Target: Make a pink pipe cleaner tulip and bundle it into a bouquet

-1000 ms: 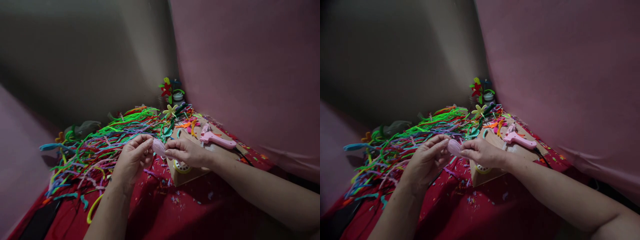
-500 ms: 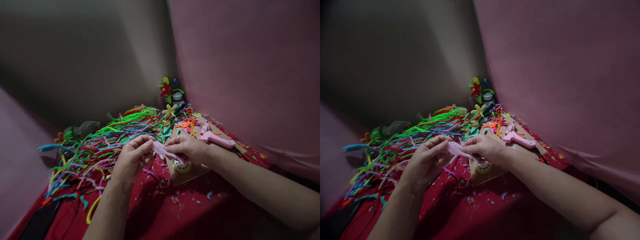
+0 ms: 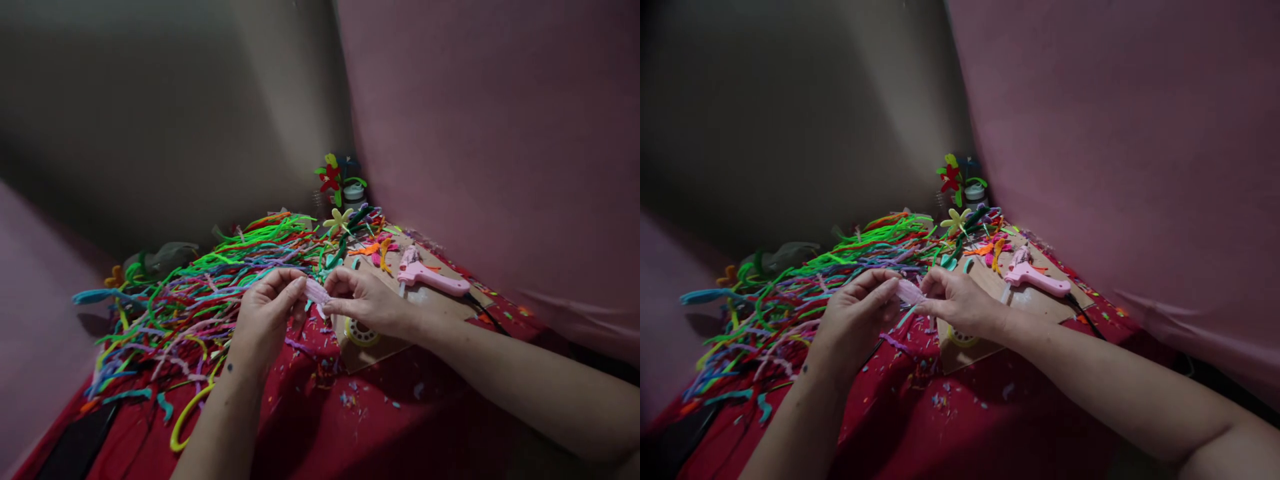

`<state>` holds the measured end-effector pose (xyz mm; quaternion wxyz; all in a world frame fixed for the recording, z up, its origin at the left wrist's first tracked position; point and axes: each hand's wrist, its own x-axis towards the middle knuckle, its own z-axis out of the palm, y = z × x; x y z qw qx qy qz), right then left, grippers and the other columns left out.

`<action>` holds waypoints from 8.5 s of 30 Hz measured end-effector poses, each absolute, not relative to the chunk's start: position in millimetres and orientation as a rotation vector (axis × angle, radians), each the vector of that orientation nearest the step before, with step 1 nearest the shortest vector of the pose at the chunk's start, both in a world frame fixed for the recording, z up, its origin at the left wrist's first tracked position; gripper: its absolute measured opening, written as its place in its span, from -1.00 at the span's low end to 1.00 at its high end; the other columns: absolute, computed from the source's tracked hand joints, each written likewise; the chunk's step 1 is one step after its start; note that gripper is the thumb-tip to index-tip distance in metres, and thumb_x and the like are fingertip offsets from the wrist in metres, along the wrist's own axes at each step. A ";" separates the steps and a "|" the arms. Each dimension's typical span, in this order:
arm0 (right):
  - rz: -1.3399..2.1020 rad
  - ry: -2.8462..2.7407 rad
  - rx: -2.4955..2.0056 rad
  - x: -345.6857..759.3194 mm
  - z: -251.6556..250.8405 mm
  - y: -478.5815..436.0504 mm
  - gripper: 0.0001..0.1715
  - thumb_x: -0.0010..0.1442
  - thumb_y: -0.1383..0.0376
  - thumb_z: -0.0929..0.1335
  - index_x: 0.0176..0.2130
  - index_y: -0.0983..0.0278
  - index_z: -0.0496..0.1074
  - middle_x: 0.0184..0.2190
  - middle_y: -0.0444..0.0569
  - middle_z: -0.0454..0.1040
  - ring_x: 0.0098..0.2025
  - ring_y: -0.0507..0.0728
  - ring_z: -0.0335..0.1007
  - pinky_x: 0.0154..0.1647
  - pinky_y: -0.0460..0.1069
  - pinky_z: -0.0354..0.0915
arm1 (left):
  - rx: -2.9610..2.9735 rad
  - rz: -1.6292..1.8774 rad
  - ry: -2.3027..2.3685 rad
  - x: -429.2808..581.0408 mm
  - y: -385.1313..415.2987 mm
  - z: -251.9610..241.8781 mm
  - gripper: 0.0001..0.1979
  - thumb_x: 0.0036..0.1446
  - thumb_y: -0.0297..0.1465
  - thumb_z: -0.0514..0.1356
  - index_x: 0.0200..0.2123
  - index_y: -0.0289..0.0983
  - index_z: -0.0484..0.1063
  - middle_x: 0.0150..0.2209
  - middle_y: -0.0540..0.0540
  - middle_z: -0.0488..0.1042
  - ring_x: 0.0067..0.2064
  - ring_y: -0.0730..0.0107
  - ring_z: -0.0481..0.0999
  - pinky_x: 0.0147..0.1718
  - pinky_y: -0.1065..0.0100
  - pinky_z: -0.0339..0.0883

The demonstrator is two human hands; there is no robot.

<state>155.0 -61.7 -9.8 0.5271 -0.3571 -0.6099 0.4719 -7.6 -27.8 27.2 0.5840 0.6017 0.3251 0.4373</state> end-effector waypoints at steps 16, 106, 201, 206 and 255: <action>0.609 -1.392 -1.043 157.0 -9.5 -64.7 -0.93 0.09 0.39 0.31 -0.45 0.27 0.34 -0.53 -0.17 0.31 -0.45 0.00 0.22 -0.40 -0.07 0.16 | 1.325 1.134 0.740 -3.8 -34.3 31.1 -0.76 0.04 -0.36 0.19 -0.20 -0.26 0.29 -0.55 0.06 0.40 -0.64 0.55 0.33 -0.71 0.52 0.20; 1.173 -1.161 -0.903 132.0 -10.7 -70.3 -0.85 0.02 0.24 0.40 -0.42 0.30 0.45 -0.51 -0.17 0.40 -0.45 -0.03 0.26 -0.36 -0.09 0.19 | 1.449 1.124 1.071 -9.6 -56.3 10.3 -0.83 -0.01 -0.35 0.24 -0.52 -0.31 0.36 -0.63 0.09 0.27 -0.55 0.58 0.20 -0.55 0.50 0.09; 1.213 -0.697 -0.753 155.9 -5.9 -18.6 -0.83 -0.21 0.36 0.43 -0.52 0.36 0.38 -0.65 -0.15 0.42 -0.71 -0.08 0.25 -0.72 -0.18 0.11 | 1.233 0.886 0.961 -11.7 -5.7 30.1 -0.71 -0.32 -0.40 0.40 -0.50 -0.36 0.39 -0.61 0.02 0.40 -0.68 0.68 0.16 -0.69 0.55 0.01; 1.251 -0.701 -0.755 152.7 -5.4 -21.7 -0.84 -0.21 0.37 0.42 -0.53 0.35 0.37 -0.69 -0.17 0.38 -0.72 -0.07 0.24 -0.73 -0.17 0.11 | 1.090 0.879 0.862 -10.4 -6.2 23.3 -0.64 -0.38 -0.41 0.44 -0.54 -0.36 0.33 -0.63 0.02 0.39 -0.71 0.70 0.19 -0.75 0.60 0.00; 1.233 -0.780 -0.736 126.6 -7.8 -43.6 -0.89 -0.18 0.36 0.42 -0.51 0.34 0.44 -0.67 -0.17 0.39 -0.62 -0.04 0.24 -0.56 -0.12 0.18 | 1.578 1.404 0.967 19.4 -38.9 10.2 -0.80 -0.09 -0.42 0.29 -0.39 -0.25 0.31 -0.49 0.05 0.44 -0.46 0.49 0.45 -0.44 0.47 0.34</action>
